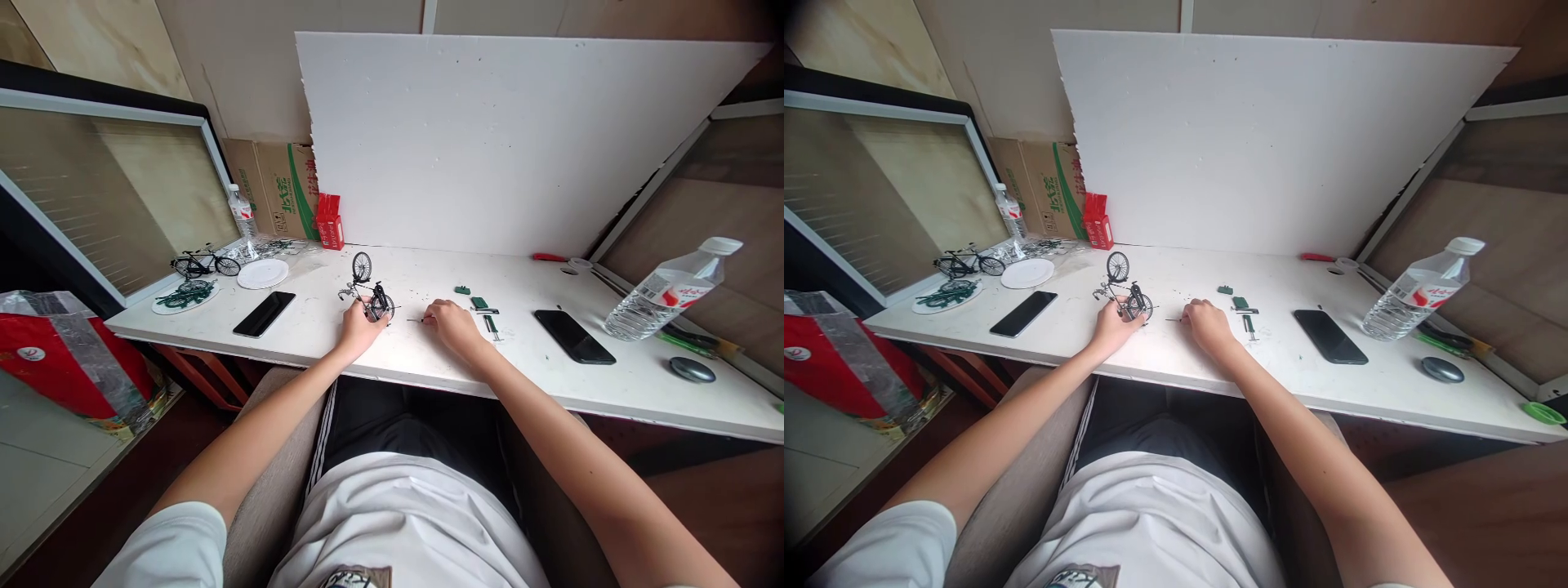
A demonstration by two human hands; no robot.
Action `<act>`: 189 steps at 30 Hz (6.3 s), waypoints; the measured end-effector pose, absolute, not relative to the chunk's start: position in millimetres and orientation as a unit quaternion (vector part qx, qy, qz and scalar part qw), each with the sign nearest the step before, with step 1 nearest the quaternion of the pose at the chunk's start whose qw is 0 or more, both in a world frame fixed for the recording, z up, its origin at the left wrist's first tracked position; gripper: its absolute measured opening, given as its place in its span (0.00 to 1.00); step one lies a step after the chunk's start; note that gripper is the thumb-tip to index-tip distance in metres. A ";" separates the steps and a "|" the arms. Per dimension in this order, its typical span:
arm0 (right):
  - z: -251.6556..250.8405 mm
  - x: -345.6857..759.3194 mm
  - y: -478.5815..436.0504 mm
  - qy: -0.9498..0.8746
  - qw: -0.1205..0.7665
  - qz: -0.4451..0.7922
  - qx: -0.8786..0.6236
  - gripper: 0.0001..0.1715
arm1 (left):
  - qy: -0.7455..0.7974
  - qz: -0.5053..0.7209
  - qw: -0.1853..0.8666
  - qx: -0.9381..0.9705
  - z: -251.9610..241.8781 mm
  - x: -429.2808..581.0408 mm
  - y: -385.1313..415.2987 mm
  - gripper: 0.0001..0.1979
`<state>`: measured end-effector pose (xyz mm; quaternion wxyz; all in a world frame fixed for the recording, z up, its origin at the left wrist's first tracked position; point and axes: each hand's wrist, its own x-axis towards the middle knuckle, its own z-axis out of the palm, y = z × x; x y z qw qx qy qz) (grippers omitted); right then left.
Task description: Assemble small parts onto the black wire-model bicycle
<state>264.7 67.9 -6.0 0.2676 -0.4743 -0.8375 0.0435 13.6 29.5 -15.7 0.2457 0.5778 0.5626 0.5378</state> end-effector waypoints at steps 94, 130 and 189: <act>3.8 243.0 42.0 -0.847 0.429 0.006 -0.315 0.14 | 0.567 0.498 0.224 0.617 -20.0 12.8 32.2 0.20; -6.5 245.0 46.5 -0.875 0.307 -0.035 -0.371 0.09 | 0.525 0.503 0.246 0.641 -21.2 13.3 33.8 0.21; 4.8 242.4 34.8 -0.871 0.249 0.020 -0.423 0.10 | 0.513 0.492 0.260 0.654 -19.0 13.9 30.8 0.19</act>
